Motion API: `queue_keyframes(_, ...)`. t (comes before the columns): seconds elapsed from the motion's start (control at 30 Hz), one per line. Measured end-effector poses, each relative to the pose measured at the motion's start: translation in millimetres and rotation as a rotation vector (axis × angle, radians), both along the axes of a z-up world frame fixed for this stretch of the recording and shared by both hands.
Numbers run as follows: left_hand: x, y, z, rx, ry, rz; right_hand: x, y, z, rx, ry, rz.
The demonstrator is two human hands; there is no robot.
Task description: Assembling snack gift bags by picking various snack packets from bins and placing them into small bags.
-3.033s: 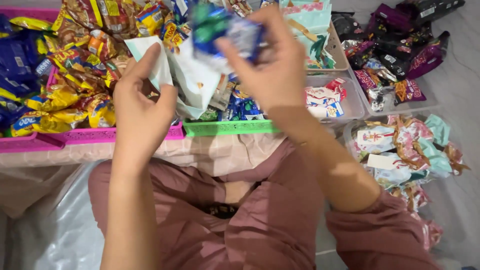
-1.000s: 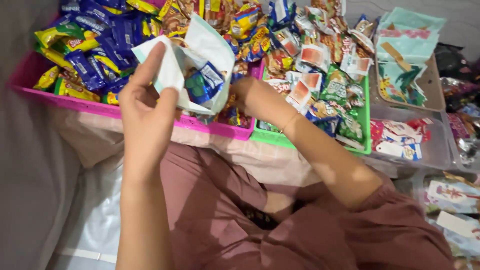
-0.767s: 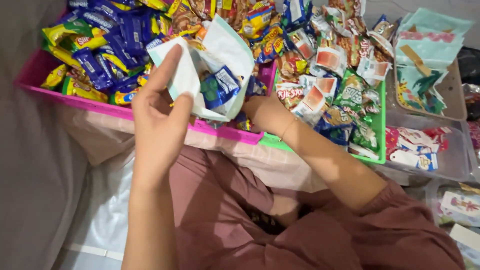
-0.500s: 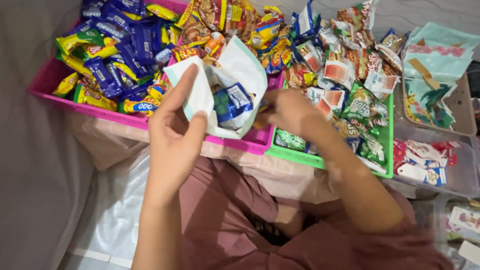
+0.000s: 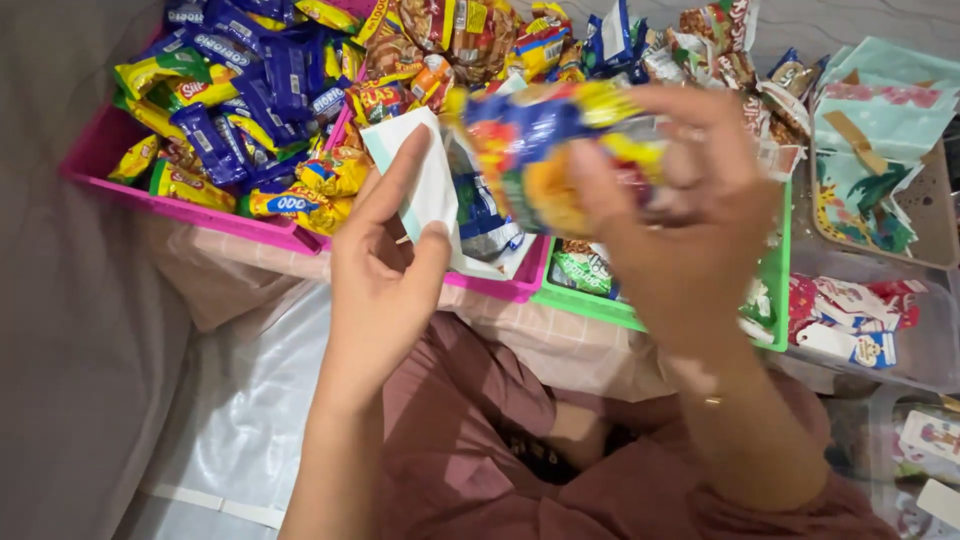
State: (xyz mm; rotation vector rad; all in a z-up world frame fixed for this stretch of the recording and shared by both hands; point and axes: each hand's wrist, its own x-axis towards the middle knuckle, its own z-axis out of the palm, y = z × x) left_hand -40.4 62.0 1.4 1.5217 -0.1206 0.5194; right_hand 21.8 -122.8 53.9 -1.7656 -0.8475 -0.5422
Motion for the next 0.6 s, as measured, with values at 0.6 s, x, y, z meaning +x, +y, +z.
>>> queue_keyframes(0.6,-23.5,1.0,11.2,0.303,0.000,0.146,-17.4,29.6,-1.3,-0.602,0.018,0.110)
